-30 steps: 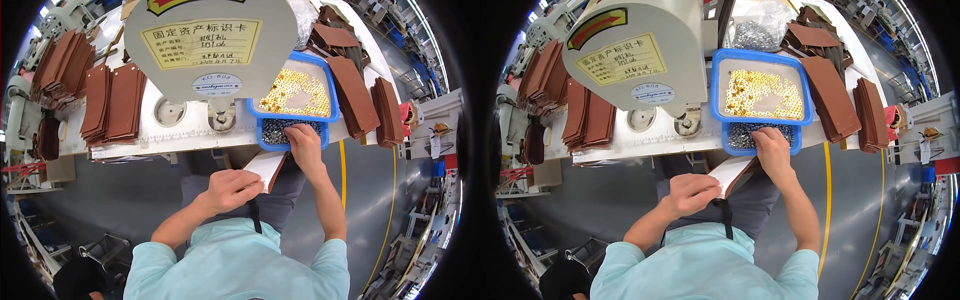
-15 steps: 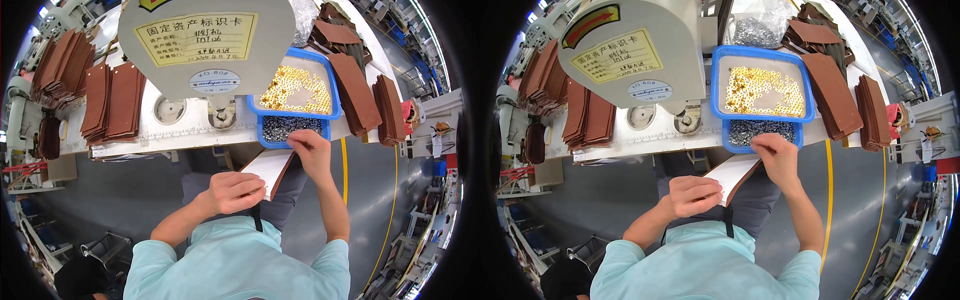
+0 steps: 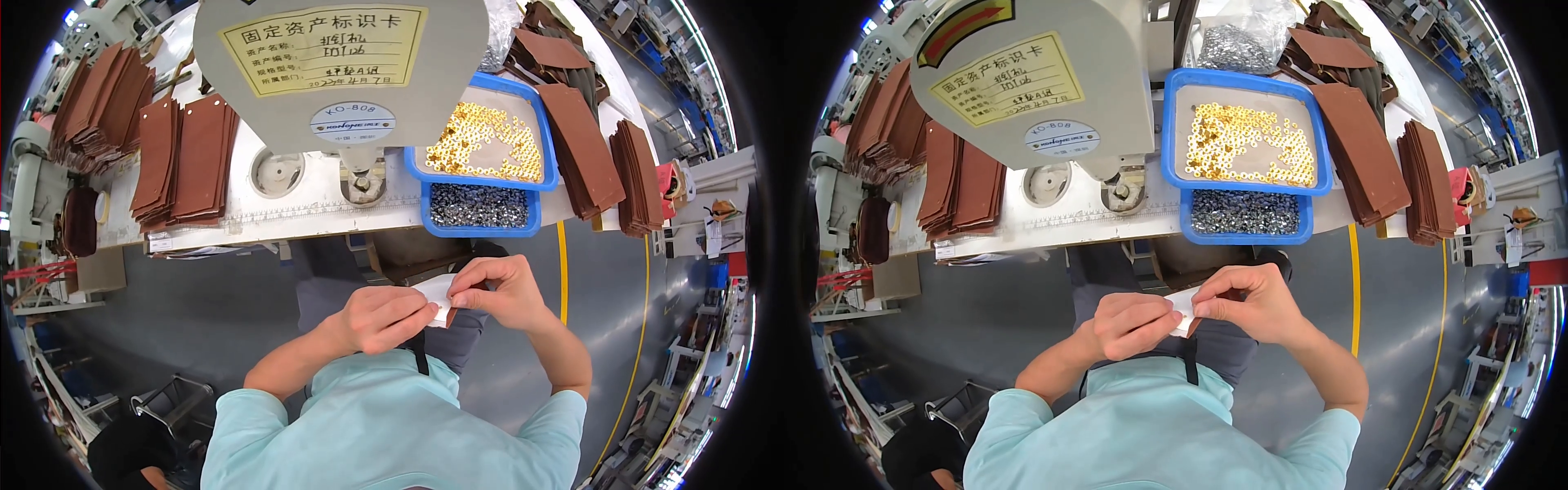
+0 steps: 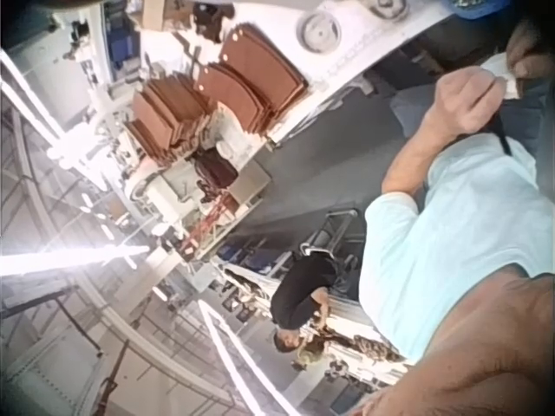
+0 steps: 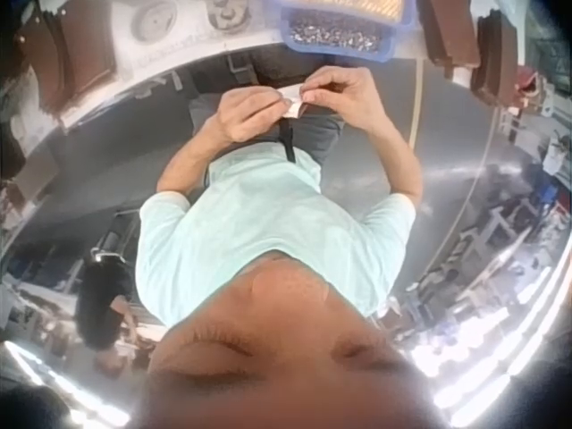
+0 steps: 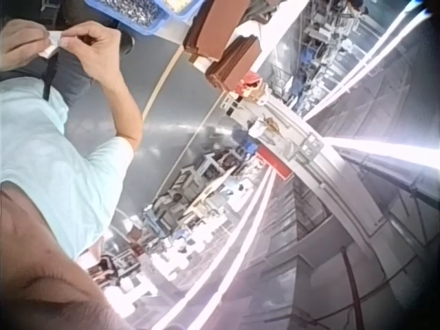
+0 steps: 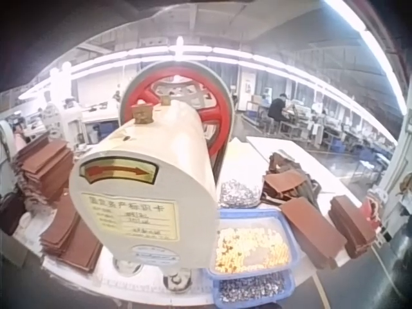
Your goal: Attaching metal hardware to leather pieces using a manual press machine.
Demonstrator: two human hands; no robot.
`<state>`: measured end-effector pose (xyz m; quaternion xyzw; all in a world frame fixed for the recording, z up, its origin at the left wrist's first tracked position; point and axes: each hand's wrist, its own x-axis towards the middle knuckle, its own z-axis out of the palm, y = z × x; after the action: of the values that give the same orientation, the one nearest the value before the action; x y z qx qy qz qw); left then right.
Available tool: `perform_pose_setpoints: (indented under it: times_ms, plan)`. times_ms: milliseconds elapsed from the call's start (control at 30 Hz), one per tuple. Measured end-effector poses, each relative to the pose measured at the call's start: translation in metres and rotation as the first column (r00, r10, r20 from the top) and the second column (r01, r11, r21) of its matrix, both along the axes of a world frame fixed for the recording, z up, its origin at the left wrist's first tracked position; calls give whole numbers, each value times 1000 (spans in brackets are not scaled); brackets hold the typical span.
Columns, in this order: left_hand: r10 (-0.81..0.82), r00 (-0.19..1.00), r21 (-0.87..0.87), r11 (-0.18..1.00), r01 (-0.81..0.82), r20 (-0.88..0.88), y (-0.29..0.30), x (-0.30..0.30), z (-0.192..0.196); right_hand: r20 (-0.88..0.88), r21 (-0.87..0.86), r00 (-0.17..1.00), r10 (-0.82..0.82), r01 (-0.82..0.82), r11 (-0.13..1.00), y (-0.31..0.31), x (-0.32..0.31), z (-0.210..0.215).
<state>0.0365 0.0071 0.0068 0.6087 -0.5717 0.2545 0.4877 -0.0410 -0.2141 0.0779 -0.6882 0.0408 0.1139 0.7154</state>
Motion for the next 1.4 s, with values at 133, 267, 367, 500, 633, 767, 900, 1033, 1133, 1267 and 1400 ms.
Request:
perform_pose_setpoints:
  times_ms: [133, 267, 367, 500, 633, 767, 900, 1033, 1133, 1267, 1400]
  plan:
    - [-14, 1000, 10, 1000, 14, -13, 0, 0, 6, -66, 85, 998, 7, -1, 996, 10, -2, 2]
    - [11, 999, 37, 999, -9, -41, 0, 0, 10, -96, 57, 994, 42, -37, 998, 12, 1, 2]
    - [46, 994, 53, 998, -41, -101, -1, -2, 14, -106, 32, 994, 37, -34, 999, 12, 0, 2]
    - [53, 986, 70, 997, -43, -157, -4, -3, 18, -80, 60, 997, 19, -14, 998, 9, -3, -5]
    - [68, 962, 81, 996, -48, -263, -4, -3, 22, -90, 117, 996, -14, 25, 993, 10, -4, -8]
    - [68, 947, 76, 996, -46, -315, -5, -3, 23, -35, 60, 999, -33, 35, 998, 10, -6, -10]
    - [73, 955, 86, 995, -50, -286, -5, -4, 22, -76, 61, 995, -61, 65, 996, 13, -7, -10]
    - [93, 956, 119, 991, -62, -279, -1, -3, 23, -35, 48, 997, -71, 73, 996, 15, -7, -12]
    - [99, 950, 128, 990, -63, -295, -1, -2, 22, 91, -66, 996, -17, 23, 998, 12, -9, -15]
    - [99, 913, 150, 988, -42, -396, 0, -1, 21, 385, -321, 916, 113, 19, 947, 7, -1, -14]
    - [51, 870, 184, 982, 47, -490, 1, 2, 25, 399, -356, 908, 126, 27, 934, 8, 1, -12]
